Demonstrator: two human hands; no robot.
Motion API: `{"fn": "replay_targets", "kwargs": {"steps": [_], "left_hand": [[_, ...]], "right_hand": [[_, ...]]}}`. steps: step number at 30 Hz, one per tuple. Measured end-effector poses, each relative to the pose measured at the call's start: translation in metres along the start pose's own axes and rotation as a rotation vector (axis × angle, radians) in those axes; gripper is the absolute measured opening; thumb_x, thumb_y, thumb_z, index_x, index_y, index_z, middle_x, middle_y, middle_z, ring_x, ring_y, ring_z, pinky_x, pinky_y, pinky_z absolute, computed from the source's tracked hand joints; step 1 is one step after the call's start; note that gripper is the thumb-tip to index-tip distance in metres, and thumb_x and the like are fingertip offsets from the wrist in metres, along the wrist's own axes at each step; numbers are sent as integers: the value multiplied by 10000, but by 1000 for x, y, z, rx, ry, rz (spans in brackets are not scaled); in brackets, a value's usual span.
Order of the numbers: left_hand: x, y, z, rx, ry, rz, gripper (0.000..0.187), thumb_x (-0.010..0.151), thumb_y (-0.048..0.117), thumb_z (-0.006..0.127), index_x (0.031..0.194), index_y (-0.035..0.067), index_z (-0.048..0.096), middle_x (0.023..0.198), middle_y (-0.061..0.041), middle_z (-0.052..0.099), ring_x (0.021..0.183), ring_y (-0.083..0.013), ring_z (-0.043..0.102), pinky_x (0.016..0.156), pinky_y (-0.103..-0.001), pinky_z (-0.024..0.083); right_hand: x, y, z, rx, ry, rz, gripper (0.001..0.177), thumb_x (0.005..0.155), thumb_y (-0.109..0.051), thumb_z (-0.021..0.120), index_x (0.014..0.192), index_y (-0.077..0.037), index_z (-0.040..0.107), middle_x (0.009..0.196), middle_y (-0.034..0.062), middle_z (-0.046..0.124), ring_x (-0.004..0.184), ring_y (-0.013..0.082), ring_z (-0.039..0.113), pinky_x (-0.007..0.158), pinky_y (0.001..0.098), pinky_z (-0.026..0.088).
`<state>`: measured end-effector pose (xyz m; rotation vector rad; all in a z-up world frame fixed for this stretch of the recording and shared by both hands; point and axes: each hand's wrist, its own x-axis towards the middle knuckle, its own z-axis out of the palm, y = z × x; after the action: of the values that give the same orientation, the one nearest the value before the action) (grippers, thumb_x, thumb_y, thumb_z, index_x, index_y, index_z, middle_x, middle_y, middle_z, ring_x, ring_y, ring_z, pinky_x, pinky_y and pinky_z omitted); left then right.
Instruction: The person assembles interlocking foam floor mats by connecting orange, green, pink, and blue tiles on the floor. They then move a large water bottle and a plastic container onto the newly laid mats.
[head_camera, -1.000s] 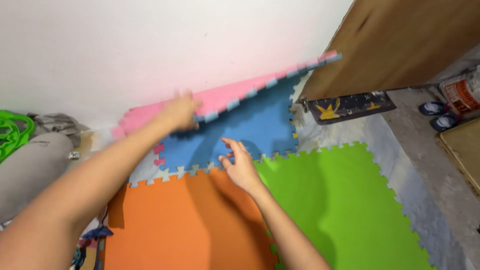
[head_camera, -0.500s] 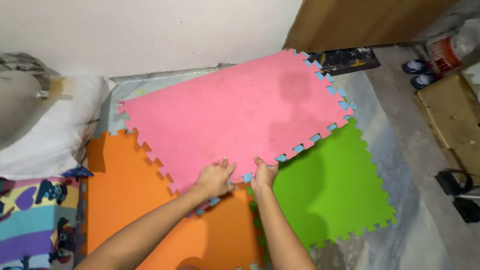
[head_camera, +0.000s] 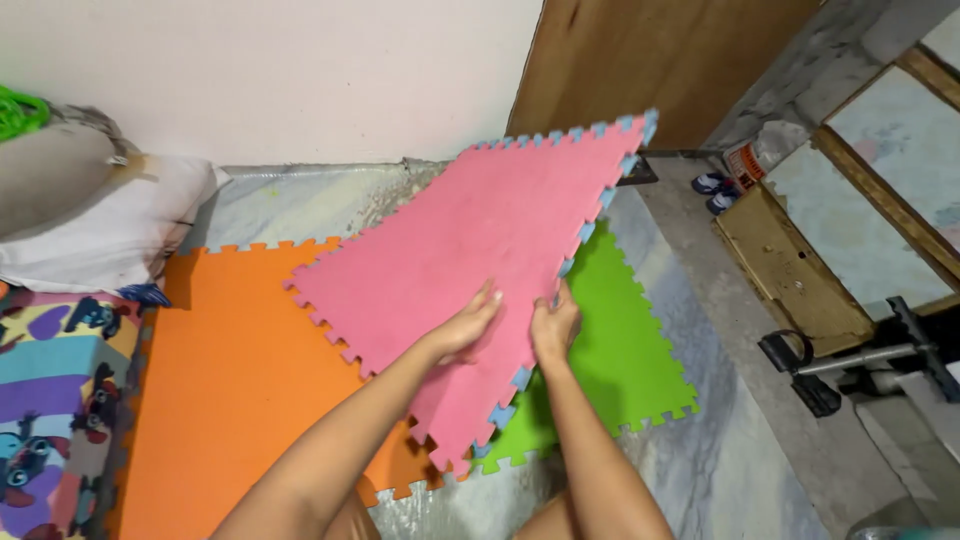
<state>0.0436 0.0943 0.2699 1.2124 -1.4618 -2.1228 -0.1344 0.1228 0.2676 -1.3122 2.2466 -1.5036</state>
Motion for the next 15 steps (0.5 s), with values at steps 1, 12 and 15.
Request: {"fn": "replay_targets", "kwargs": {"steps": [1,12,15], "left_hand": [[-12,19,12,6,-20,17,796,915,679,341,1601,453,9,1726,56,144,1536,-240,197,1010,-696,418],[-89,63,21,-361,-284,418,918,906,775,322,1643,317,22,1717,-129,107,1506,-439,287,1073,-695,410],[-124,56,-46,-616,-341,402,946,908,756,352,1625,244,5,1709,-141,129,1535,-442,307,1113,-731,383]], "right_hand": [[3,-16,-11,23,21,-88,581,794,-76,722,1367,-60,633,1148,220,728,1036,372,723,897,437,549],[-35,-153,-138,-335,390,-871,662,801,145,580,1402,-120,660,1290,175,711,1128,374,711,932,450,581],[-61,-128,-156,-479,316,-985,689,748,150,591,1369,-133,683,1293,161,707,1162,384,696,933,451,584]]}}
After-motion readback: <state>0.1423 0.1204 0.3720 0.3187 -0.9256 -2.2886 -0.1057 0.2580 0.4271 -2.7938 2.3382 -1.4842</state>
